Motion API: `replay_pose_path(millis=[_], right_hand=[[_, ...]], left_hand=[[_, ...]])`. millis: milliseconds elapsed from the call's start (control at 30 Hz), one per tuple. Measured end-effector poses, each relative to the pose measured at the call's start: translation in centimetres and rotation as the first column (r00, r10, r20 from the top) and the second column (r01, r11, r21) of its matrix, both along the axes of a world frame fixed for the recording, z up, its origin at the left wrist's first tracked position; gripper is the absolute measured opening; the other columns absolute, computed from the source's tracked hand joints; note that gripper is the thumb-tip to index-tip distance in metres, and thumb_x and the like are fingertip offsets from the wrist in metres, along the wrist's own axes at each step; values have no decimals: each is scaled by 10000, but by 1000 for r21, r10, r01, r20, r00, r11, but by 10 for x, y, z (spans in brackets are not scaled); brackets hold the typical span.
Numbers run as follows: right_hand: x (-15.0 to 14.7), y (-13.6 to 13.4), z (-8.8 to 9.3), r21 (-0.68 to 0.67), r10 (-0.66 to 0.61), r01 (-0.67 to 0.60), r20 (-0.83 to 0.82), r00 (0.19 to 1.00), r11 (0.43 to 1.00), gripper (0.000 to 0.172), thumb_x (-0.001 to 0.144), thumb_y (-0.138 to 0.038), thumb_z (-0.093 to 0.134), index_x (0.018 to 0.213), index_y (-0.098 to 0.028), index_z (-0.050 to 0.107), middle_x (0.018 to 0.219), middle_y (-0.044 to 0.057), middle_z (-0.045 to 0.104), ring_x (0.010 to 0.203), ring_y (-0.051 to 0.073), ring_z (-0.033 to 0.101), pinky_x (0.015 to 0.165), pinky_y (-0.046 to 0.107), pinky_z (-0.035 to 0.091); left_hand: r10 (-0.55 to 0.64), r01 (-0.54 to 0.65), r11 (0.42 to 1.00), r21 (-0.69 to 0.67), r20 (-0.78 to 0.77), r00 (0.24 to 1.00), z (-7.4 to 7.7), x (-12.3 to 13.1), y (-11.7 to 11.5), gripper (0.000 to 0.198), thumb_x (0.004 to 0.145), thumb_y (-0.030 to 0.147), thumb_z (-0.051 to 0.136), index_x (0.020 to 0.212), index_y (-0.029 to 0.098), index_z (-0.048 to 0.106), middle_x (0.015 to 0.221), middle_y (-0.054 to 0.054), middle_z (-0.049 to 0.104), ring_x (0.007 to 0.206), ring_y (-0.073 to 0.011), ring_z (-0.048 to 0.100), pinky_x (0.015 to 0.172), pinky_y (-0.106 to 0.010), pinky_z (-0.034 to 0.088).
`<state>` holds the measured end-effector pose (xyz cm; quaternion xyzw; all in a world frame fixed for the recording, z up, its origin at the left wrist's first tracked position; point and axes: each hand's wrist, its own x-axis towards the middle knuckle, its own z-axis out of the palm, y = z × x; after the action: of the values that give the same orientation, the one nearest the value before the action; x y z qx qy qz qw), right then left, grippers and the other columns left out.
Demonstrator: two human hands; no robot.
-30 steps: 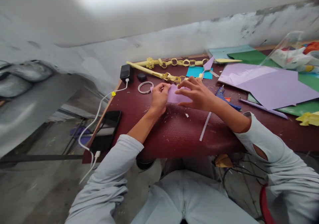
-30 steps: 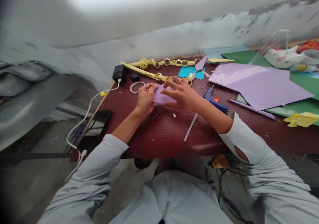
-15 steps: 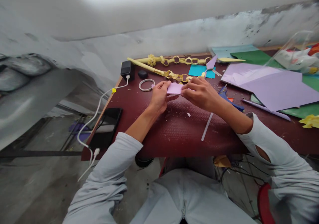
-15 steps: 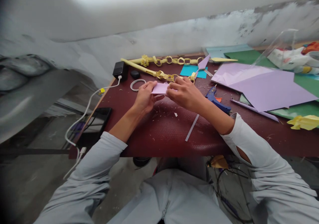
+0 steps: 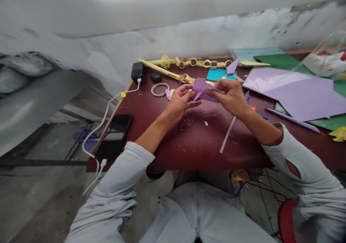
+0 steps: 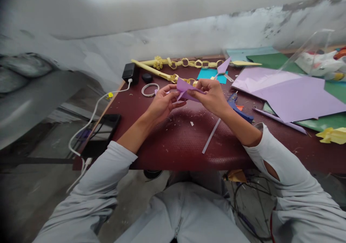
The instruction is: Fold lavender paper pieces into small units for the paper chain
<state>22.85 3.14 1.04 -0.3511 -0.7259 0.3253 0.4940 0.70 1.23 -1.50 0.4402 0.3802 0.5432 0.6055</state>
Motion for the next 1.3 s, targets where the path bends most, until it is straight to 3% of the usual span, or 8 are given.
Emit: replay_pose_path(millis=[167,300,400,533,633,800,1000,1300], right_hand=[[-1,-4,1,-92,103,-101,11,995,991,513,941,-655,888,754,-214,706,776,17,579,711,159,497,611,327,389],[8,9,-5,-61,-20,24,61,998,998,414,992,-529,849,766,-219,692,759,25,584,704,175,514,631,355,451],[17,16,-6,73,-109,99,161,981,992,248,984,-459,848,1009,-223,774,932,76,701,839,253,641,735,428,565],[16,9,1,314,-107,-21,383,917,949,389,1004,-401,823,1353,-235,780,1309,158,742,1182,386,686,1038,597,555],[9,1,2,220,13,-126,452,892,967,222,1047,-399,760,1171,-227,827,1136,121,792,1093,345,698,1020,539,533],[6,5,-7,-8,161,-168,343,926,986,255,1006,-445,772,972,-192,791,964,85,800,916,254,665,868,417,523],[10,8,-8,59,109,-149,436,893,987,188,982,-386,789,973,-199,813,989,93,818,951,271,694,899,428,499],[10,10,-9,138,129,-255,586,800,957,194,1053,-329,679,991,-194,804,913,80,802,860,242,666,841,385,438]], left_hand=[[106,-105,994,12,-74,992,-9,-7,12,237,861,174,921,1014,190,739,945,-36,810,830,-153,749,816,-283,619],[128,-124,991,44,-135,983,-9,-11,14,202,853,138,908,991,177,766,924,-37,801,767,-136,705,731,-247,558],[108,-89,991,99,-198,974,-6,-13,10,157,880,202,922,964,171,794,920,-62,801,764,-145,700,704,-243,544],[-9,75,979,189,-333,943,0,-12,3,124,900,266,910,932,167,842,935,-89,819,790,-167,702,691,-251,540],[-71,143,973,183,-352,933,5,-9,-2,138,906,269,921,961,154,868,978,-102,830,801,-168,701,709,-261,532],[-66,102,991,90,-344,937,9,-9,-4,209,903,296,962,856,143,828,867,-87,779,706,-149,637,640,-260,468],[-74,161,976,150,-465,882,11,-7,-6,195,964,232,865,792,155,812,788,-54,713,678,-139,540,604,-258,384],[0,217,932,290,-599,801,6,-5,-2,143,941,153,801,807,191,834,786,-47,730,761,-191,549,734,-302,423]])
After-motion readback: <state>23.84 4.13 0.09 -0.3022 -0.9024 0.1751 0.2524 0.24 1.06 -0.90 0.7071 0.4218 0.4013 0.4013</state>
